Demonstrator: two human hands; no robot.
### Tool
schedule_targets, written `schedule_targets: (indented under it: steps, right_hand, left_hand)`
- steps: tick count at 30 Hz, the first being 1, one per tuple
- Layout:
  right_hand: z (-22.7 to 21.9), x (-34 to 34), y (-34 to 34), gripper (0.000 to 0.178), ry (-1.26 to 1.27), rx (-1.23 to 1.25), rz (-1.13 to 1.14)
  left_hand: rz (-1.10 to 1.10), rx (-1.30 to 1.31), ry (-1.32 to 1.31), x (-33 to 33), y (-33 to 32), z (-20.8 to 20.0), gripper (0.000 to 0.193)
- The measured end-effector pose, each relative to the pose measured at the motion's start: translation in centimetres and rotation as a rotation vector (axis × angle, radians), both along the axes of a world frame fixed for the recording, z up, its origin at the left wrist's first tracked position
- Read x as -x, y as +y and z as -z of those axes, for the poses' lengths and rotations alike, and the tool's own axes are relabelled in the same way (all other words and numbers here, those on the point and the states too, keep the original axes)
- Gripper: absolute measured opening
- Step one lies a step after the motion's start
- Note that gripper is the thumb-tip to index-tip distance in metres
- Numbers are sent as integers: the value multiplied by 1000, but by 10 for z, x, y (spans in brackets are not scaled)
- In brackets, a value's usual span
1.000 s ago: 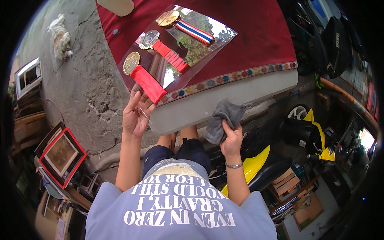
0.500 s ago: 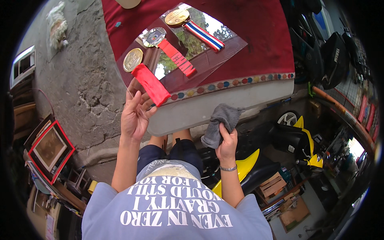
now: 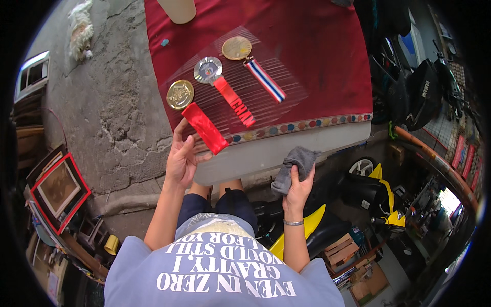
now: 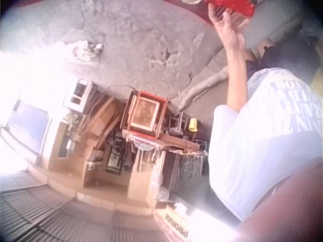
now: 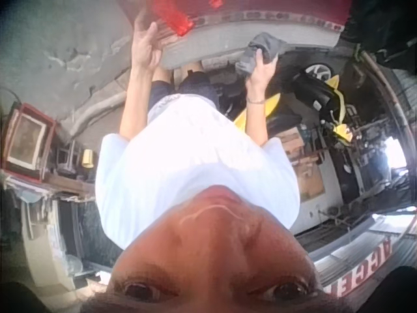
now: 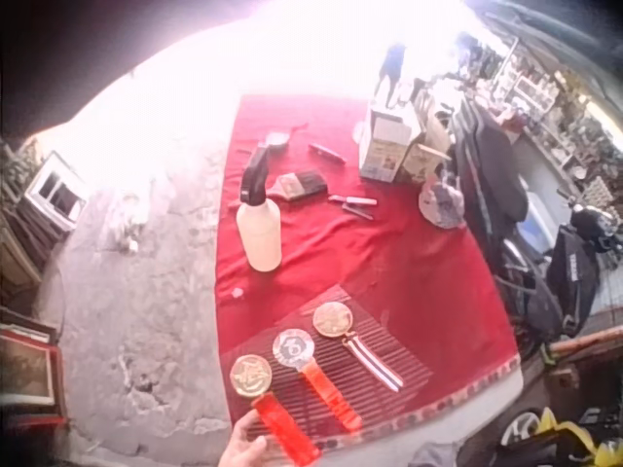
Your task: The person wipes several medals and their ribbons with a gray cloth on a table covered with a red cloth. They handle the medals one by one, wiping the surfaces and ribbons, and occasionally rearranging them on the table.
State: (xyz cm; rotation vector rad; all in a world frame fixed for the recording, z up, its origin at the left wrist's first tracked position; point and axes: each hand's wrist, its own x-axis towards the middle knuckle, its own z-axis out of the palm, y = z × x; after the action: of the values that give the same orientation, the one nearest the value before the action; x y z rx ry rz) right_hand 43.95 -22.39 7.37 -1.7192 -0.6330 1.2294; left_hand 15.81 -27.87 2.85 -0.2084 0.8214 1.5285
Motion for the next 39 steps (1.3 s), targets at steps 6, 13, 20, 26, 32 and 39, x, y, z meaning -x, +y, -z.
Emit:
schedule_targets:
  steps: [6, 13, 20, 26, 32, 39]
  right_hand:
    - [2, -30, 19, 32, 184, 76, -85]
    - [-6, -18, 40, 38, 41, 39, -285]
    - [-25, 55, 98, 40, -233, -227, -748]
    - [-21, 145, 118, 55, -772, -623, -1071]
    - [25, 176, 66, 40, -1190, -435, -1221]
    - [-22, 121, 7, 46, -1157, -24, -1530]
  left_hand:
    - [44, 72, 108, 15, -24, -1, 58]
    - [226, 60, 168, 59, -59, 24, 63]
    - [389, 117, 272, 90, -57, 38, 60]
    - [429, 192, 393, 99, -45, 33, 49]
    - [443, 218, 392, 94, -50, 43, 38]
    - [406, 212, 362, 92, -59, 49, 34]
